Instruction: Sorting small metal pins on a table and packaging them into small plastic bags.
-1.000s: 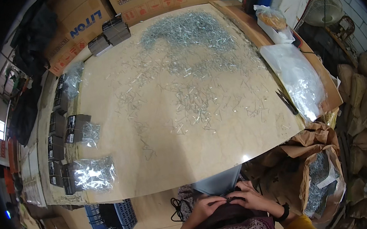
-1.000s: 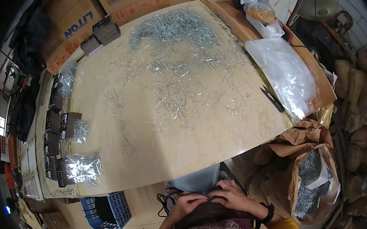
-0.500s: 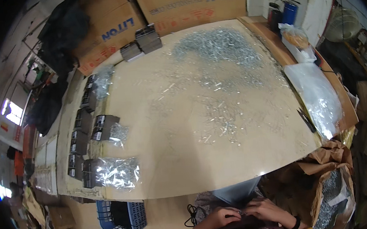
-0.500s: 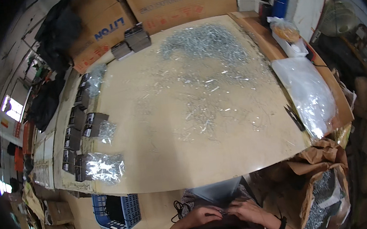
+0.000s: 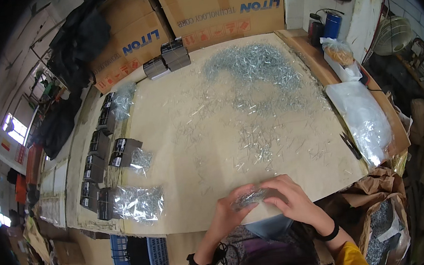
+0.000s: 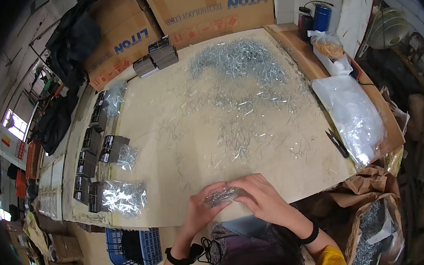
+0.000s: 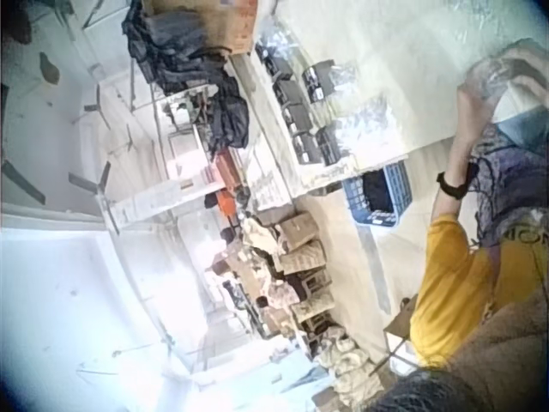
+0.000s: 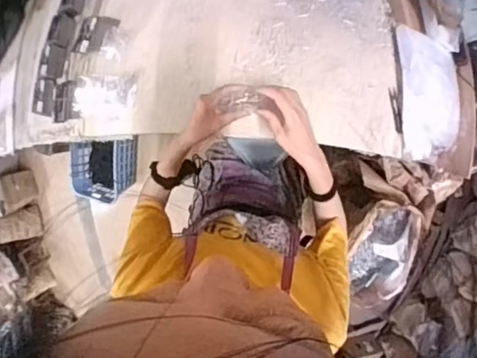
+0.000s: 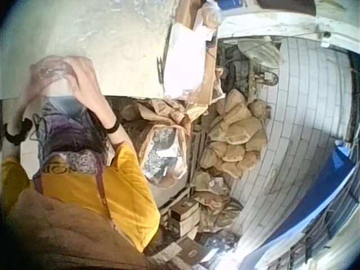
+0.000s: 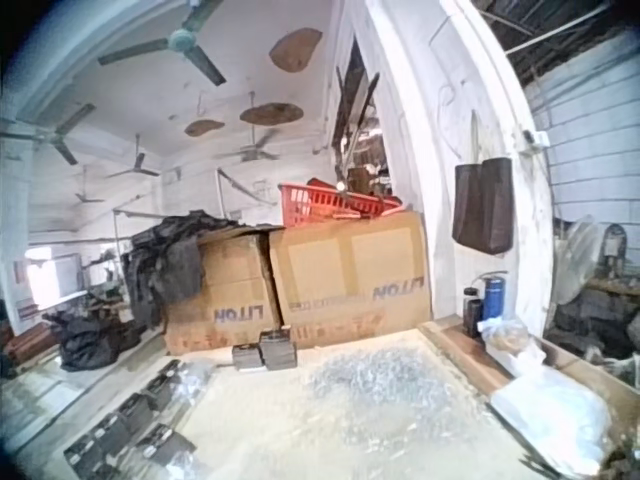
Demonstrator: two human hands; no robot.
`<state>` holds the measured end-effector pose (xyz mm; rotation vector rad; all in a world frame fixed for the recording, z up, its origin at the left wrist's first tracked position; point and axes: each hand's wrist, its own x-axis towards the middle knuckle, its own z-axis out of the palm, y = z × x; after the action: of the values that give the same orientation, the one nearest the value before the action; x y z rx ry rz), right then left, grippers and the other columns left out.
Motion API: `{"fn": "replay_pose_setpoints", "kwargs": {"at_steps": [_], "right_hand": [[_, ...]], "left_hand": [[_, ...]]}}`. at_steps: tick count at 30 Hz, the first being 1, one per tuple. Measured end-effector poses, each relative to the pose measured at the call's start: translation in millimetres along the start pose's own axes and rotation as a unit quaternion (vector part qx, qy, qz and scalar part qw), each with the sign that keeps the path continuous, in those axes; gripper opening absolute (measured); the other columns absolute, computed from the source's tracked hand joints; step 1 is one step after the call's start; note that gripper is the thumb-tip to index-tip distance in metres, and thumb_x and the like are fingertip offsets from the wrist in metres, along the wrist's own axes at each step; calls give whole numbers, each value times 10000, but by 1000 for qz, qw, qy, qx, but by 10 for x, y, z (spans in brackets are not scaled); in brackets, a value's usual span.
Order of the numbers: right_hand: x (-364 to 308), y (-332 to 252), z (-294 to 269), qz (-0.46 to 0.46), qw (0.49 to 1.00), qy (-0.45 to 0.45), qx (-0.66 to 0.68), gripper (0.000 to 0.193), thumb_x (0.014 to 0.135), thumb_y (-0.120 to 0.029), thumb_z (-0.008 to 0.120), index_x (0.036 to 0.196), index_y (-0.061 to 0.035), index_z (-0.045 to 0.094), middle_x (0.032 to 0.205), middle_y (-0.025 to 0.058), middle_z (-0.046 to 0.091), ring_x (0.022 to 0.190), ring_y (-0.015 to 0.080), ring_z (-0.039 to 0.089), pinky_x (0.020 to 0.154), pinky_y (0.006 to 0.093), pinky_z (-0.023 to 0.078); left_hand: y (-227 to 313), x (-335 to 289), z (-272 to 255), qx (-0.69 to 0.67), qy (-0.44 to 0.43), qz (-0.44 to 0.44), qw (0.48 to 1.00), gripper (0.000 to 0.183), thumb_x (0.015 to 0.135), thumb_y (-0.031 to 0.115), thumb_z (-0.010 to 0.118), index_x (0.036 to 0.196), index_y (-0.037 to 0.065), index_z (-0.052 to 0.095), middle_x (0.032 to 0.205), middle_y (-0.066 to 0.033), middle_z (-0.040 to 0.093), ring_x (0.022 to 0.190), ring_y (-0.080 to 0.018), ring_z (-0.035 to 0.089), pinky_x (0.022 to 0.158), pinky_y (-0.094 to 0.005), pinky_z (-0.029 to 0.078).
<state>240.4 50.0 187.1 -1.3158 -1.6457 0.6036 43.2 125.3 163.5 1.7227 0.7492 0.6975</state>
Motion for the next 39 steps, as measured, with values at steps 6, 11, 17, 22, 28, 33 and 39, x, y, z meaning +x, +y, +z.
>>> {"fn": "replay_pose_setpoints", "kwargs": {"at_steps": [6, 11, 17, 22, 28, 33, 39], "right_hand": [[12, 179, 87, -88, 993, 12, -78, 187, 795, -28, 714, 978, -55, 690, 1048, 92, 641, 965, 309, 587, 892, 402, 447], [-21, 258, 158, -37, 998, 40, -37, 95, 808, -13, 697, 900, -36, 690, 957, 95, 643, 915, 296, 593, 805, 376, 474], [-1, 131, 220, -44, 991, 126, -24, 73, 815, 9, 679, 882, -22, 675, 918, 111, 642, 878, 284, 597, 744, 355, 487], [2, 278, 221, -91, 988, 83, -97, 158, 799, -4, 693, 954, -18, 665, 996, 127, 641, 924, 310, 597, 819, 379, 483], [-228, 274, -171, 6, 969, 240, -63, 264, 825, -8, 674, 1084, -12, 625, 1084, 154, 630, 1011, 308, 602, 898, 367, 477], [-802, 754, -1054, 81, 892, 414, -160, 108, 922, -36, 571, 1001, 15, 623, 982, 91, 633, 955, 213, 592, 898, 319, 449], [-1527, 1643, -2018, 114, 804, 551, -194, 193, 944, 4, 536, 1125, 40, 593, 1103, 111, 614, 1032, 206, 573, 943, 310, 433]], "left_hand": [[-20, -3, 18, 32, 13, 15, 999, 445, 841, 67, 763, 1253, 18, 602, 1140, -113, 702, 1019, -133, 664, 872, -284, 536], [-49, -17, 9, 47, -5, -48, 998, 331, 838, 83, 769, 1143, 2, 667, 1022, -113, 733, 931, -131, 686, 826, -284, 546], [98, -1, 43, 0, 40, -18, 999, 280, 825, 97, 783, 1073, -2, 696, 997, -125, 734, 888, -116, 678, 777, -294, 547], [-108, 44, 7, 98, 82, 89, 988, 248, 812, 61, 787, 1032, -3, 693, 971, -77, 694, 876, -131, 659, 766, -273, 535], [-291, 227, -559, 120, 217, 12, 969, 231, 787, 76, 801, 991, 25, 706, 894, -98, 666, 760, -191, 641, 662, -302, 526], [-440, 480, -1685, 295, 355, -102, 882, 332, 710, 145, 847, 927, -4, 644, 835, -123, 653, 710, -246, 607, 657, -357, 496], [-807, 561, -2341, 520, 407, -106, 743, 352, 685, 112, 813, 954, 21, 605, 856, -119, 614, 835, -308, 608, 739, -415, 478]]}}
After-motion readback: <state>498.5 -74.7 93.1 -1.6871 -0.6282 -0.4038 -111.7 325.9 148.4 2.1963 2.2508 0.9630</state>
